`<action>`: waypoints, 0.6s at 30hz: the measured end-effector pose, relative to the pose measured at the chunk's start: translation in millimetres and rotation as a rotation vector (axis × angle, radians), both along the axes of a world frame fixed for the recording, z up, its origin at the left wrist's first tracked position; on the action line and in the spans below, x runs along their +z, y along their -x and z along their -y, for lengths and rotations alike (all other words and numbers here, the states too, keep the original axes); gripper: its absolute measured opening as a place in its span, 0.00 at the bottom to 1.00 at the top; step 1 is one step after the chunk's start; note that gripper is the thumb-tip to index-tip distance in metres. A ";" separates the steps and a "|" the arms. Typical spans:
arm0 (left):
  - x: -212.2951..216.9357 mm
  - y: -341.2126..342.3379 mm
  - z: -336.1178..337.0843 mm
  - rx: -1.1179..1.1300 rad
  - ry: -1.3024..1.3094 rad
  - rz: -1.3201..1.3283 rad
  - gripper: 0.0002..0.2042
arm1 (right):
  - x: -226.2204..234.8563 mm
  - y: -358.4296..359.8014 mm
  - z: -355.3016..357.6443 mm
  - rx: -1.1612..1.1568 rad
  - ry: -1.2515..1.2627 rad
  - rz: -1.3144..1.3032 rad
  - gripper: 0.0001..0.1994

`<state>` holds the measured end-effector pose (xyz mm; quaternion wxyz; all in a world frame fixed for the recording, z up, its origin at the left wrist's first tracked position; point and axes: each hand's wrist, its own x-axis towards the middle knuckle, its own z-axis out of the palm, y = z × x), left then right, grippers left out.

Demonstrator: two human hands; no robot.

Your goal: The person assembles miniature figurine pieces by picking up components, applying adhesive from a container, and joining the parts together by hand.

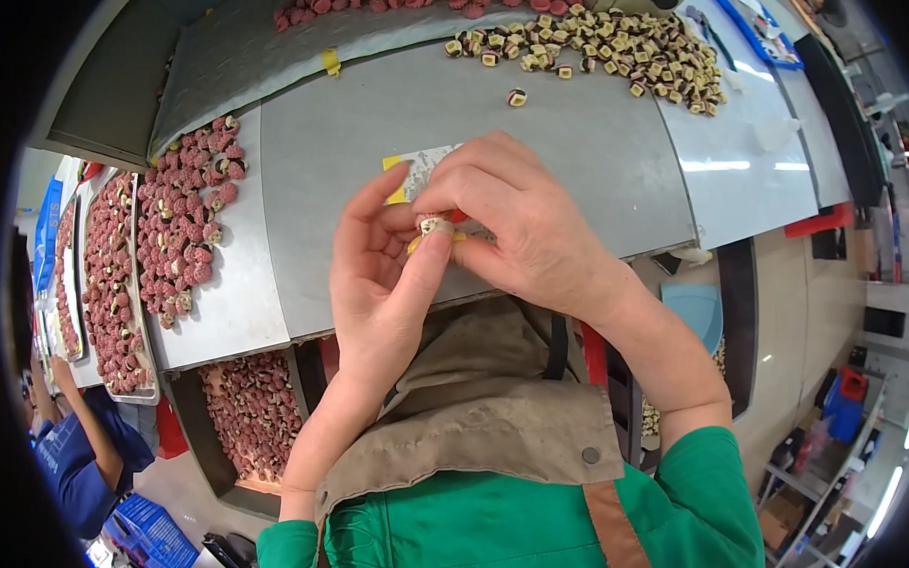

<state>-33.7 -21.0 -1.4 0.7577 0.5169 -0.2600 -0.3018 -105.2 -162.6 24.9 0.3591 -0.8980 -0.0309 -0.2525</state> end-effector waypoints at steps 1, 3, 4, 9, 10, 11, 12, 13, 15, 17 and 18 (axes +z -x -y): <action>0.6 -0.5 0.3 -0.011 -0.014 -0.014 0.27 | 0.0 -0.3 -0.6 -0.012 0.004 0.015 0.14; 2.1 -0.5 -0.4 -0.018 -0.029 -0.019 0.25 | 0.5 0.7 -1.3 -0.021 0.007 0.038 0.13; 2.8 -0.3 -1.6 -0.018 -0.040 -0.019 0.25 | 0.9 2.1 -1.4 -0.030 0.067 0.023 0.15; 8.4 -8.6 -31.1 0.146 -0.165 0.076 0.19 | 6.3 2.4 6.5 0.036 0.082 -0.067 0.16; 12.3 -21.7 -48.3 0.240 -0.262 0.141 0.17 | 5.9 4.1 18.7 -0.024 0.112 -0.083 0.15; 15.3 -41.6 -63.9 0.465 -0.408 0.386 0.13 | 7.7 4.1 37.6 -0.088 0.148 -0.098 0.14; 14.1 -69.0 -92.2 0.630 -0.520 0.666 0.13 | 5.4 5.7 52.0 -0.099 0.143 -0.092 0.14; 19.3 -87.2 -119.2 0.727 -0.474 0.605 0.13 | 2.7 5.7 67.2 -0.198 0.121 -0.106 0.13; 20.3 -127.3 -184.2 0.889 -0.723 0.874 0.14 | -2.3 4.9 92.4 -0.308 0.095 -0.111 0.12; 15.2 -157.0 -246.6 0.880 -0.869 0.932 0.14 | -7.1 1.4 106.7 -0.213 0.285 -0.140 0.10; 8.4 -168.8 -274.3 0.832 -0.930 0.859 0.14 | -3.4 -1.5 103.5 -0.213 0.275 -0.125 0.10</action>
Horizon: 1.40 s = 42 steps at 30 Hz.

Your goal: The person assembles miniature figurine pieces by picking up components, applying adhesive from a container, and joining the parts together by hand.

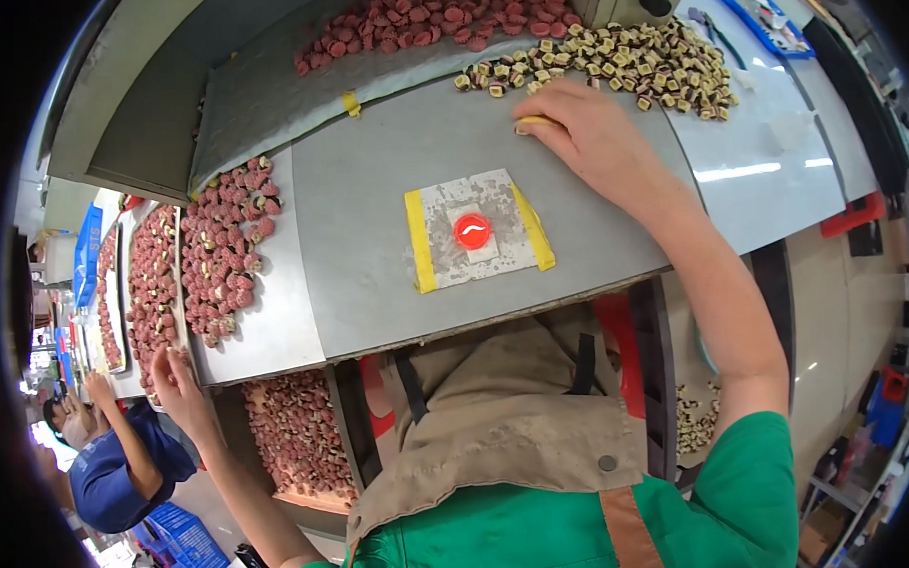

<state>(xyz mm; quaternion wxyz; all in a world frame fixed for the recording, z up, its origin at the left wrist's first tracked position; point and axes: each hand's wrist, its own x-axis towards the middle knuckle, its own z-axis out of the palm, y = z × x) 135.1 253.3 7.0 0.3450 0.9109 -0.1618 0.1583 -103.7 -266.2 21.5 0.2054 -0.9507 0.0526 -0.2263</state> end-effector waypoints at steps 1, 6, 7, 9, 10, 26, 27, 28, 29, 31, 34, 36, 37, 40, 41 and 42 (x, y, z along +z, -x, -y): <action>-5.6 -3.7 -15.0 0.020 0.015 -0.041 0.14 | 6.9 -2.7 -6.0 -0.014 -0.118 -0.084 0.09; 10.6 2.2 25.5 0.061 -0.342 0.286 0.12 | 5.6 7.8 -15.9 0.025 -0.187 -0.137 0.08; 20.8 7.1 46.7 0.031 -0.370 0.485 0.11 | 6.5 8.1 -16.5 0.048 -0.185 -0.116 0.09; 24.9 5.9 97.6 -0.088 -0.282 0.428 0.11 | 2.5 13.0 -16.0 0.066 -0.166 -0.095 0.11; 32.6 6.8 131.0 -0.174 -0.235 0.366 0.11 | 1.4 14.7 -17.2 0.050 -0.209 -0.080 0.13; -2.7 -82.6 395.3 -0.444 -0.116 -0.145 0.23 | 10.9 8.3 -34.7 -0.035 -0.255 -0.050 0.12; -9.0 -73.5 396.3 -0.492 -0.092 -0.018 0.22 | 10.5 9.0 -33.3 -0.046 -0.266 -0.059 0.12; -14.7 -65.2 396.0 -0.539 -0.065 0.109 0.22 | 10.8 8.4 -31.0 -0.040 -0.255 -0.051 0.12; -18.4 -59.2 395.2 -0.549 -0.072 0.096 0.22 | 9.4 7.7 -29.3 -0.033 -0.243 -0.044 0.11; -15.5 -43.4 395.8 -0.645 -0.033 0.194 0.20 | 3.9 8.8 -23.6 -0.012 -0.220 -0.028 0.12; -13.2 -32.0 388.6 -0.729 0.107 0.221 0.20 | 2.8 11.2 -21.7 0.020 -0.195 0.011 0.13; -5.3 -24.9 377.8 -0.697 0.098 0.221 0.20 | 4.3 12.8 -21.1 0.026 -0.200 0.026 0.14; -2.7 -21.5 371.4 -0.662 0.090 0.222 0.21 | 4.3 14.4 -21.5 0.026 -0.258 0.017 0.15; -2.5 -15.3 345.2 -0.597 -0.061 0.362 0.19 | 5.0 18.2 -25.9 -0.007 -0.319 0.010 0.15; -4.1 -21.0 341.1 -0.603 -0.059 0.355 0.19 | 4.5 19.0 -27.3 -0.034 -0.318 0.013 0.14; -2.3 -22.8 335.9 -0.661 -0.072 0.293 0.17 | 3.0 20.5 -27.4 -0.035 -0.320 0.002 0.14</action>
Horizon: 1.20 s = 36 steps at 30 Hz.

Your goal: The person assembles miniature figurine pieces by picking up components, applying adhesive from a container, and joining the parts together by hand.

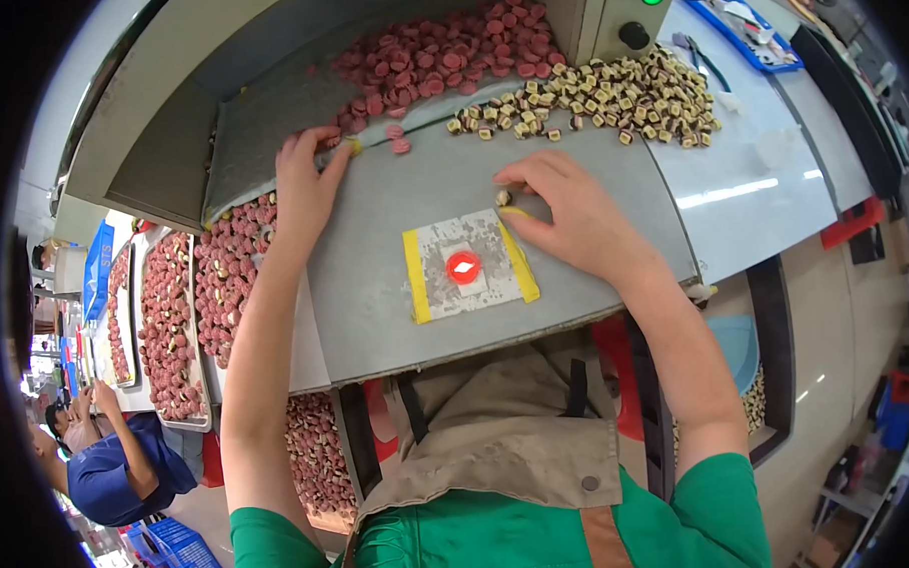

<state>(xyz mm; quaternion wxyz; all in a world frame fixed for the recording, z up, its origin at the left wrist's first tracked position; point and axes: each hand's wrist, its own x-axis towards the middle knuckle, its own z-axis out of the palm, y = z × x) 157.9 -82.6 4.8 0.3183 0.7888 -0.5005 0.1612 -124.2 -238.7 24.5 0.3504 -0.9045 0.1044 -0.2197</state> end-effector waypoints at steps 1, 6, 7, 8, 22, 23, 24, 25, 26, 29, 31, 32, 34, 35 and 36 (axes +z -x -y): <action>0.2 1.9 -3.6 -0.051 -0.039 -0.055 0.15 | -2.6 0.3 1.5 0.017 0.017 -0.011 0.13; 15.6 22.7 -24.0 -0.066 -0.008 -0.135 0.12 | 0.3 0.8 1.0 0.071 0.002 -0.051 0.11; 17.8 31.3 -29.6 -0.066 -0.008 -0.144 0.12 | 1.8 0.6 -0.1 0.076 0.028 -0.061 0.10; 19.5 41.7 -36.2 -0.065 0.046 -0.296 0.12 | 3.2 -0.3 -1.1 0.083 0.054 -0.070 0.09; 10.0 168.8 -71.5 -0.401 0.488 -1.618 0.17 | 24.5 -1.0 -34.7 0.078 0.137 -0.146 0.09; 7.9 170.2 -71.8 -0.412 0.537 -1.666 0.17 | 26.9 -1.1 -42.9 0.079 0.084 -0.135 0.09; 6.0 170.3 -71.8 -0.418 0.534 -1.676 0.17 | 26.2 -0.7 -47.8 0.071 0.085 -0.144 0.09; 4.5 169.6 -72.5 -0.415 0.571 -1.745 0.16 | 25.3 -0.8 -52.1 0.107 0.112 -0.119 0.09; 3.0 168.9 -73.2 -0.410 0.608 -1.813 0.16 | 24.1 -1.6 -55.3 0.145 0.138 -0.094 0.09; 1.1 168.2 -75.5 -0.417 0.695 -1.838 0.15 | 19.4 -5.6 -62.5 0.161 0.229 -0.093 0.11; 0.4 167.1 -75.8 -0.408 0.693 -1.844 0.15 | 15.3 -8.5 -64.1 0.163 0.266 -0.096 0.11; 0.2 166.7 -76.1 -0.399 0.688 -1.847 0.16 | 13.6 -10.0 -64.9 0.164 0.303 -0.096 0.12; 0.1 167.0 -76.0 -0.394 0.733 -1.880 0.16 | 10.8 -12.6 -67.0 0.159 0.346 -0.100 0.12; -0.3 167.0 -75.8 -0.390 0.776 -1.911 0.16 | 9.3 -13.9 -67.8 0.152 0.389 -0.100 0.13; -2.2 166.6 -77.4 -0.390 0.776 -1.914 0.16 | 8.1 -14.7 -69.2 0.151 0.389 -0.103 0.13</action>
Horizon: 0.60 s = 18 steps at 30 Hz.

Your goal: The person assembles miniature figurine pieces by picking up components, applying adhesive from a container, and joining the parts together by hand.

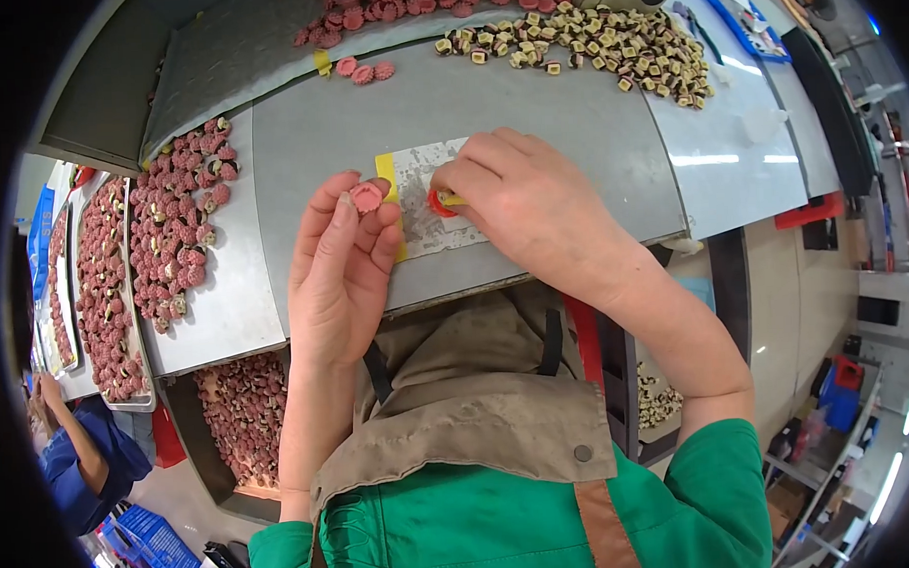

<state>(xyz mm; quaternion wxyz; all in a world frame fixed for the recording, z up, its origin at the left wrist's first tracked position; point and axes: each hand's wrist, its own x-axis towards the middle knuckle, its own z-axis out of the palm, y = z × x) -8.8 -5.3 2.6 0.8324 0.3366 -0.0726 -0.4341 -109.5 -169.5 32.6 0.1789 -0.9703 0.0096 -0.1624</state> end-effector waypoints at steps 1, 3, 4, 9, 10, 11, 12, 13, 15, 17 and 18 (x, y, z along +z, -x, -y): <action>-3.2 -1.1 -2.3 -0.025 0.042 0.016 0.15 | -1.4 -0.9 -1.1 0.001 0.009 0.004 0.13; -6.0 -2.8 -4.3 -0.049 0.082 0.030 0.14 | -1.5 -1.2 -1.0 0.002 0.016 0.005 0.13; -6.6 -3.8 -4.2 -0.061 0.067 0.038 0.14 | 0.4 -1.0 -0.2 0.035 0.008 -0.010 0.13; -2.4 -2.9 -0.7 -0.001 0.026 -0.046 0.16 | -0.7 -0.3 3.0 0.050 0.043 -0.002 0.13; -6.3 -3.9 -2.1 -0.020 0.055 -0.038 0.16 | -1.4 -1.4 3.2 0.037 0.061 0.006 0.13; -8.5 -4.5 -3.2 -0.038 0.084 -0.029 0.17 | -1.8 -1.8 3.1 0.024 0.080 0.016 0.13; -8.9 -5.1 -4.1 -0.036 0.084 -0.027 0.17 | -2.3 -2.0 2.2 0.026 0.079 0.017 0.13; -8.8 -5.7 -5.0 -0.049 0.081 -0.012 0.17 | -2.7 -2.3 1.1 0.021 0.075 0.018 0.13; -6.8 -6.0 -6.0 -0.059 0.080 0.008 0.17 | -3.5 -2.6 0.1 0.017 0.073 0.023 0.13; -3.2 -4.3 -5.1 -0.051 0.044 0.006 0.17 | -4.3 -2.0 0.9 0.027 -0.006 0.038 0.12; -2.6 -4.5 -5.2 -0.043 0.046 0.013 0.17 | -3.7 -1.5 1.4 0.035 -0.004 0.045 0.12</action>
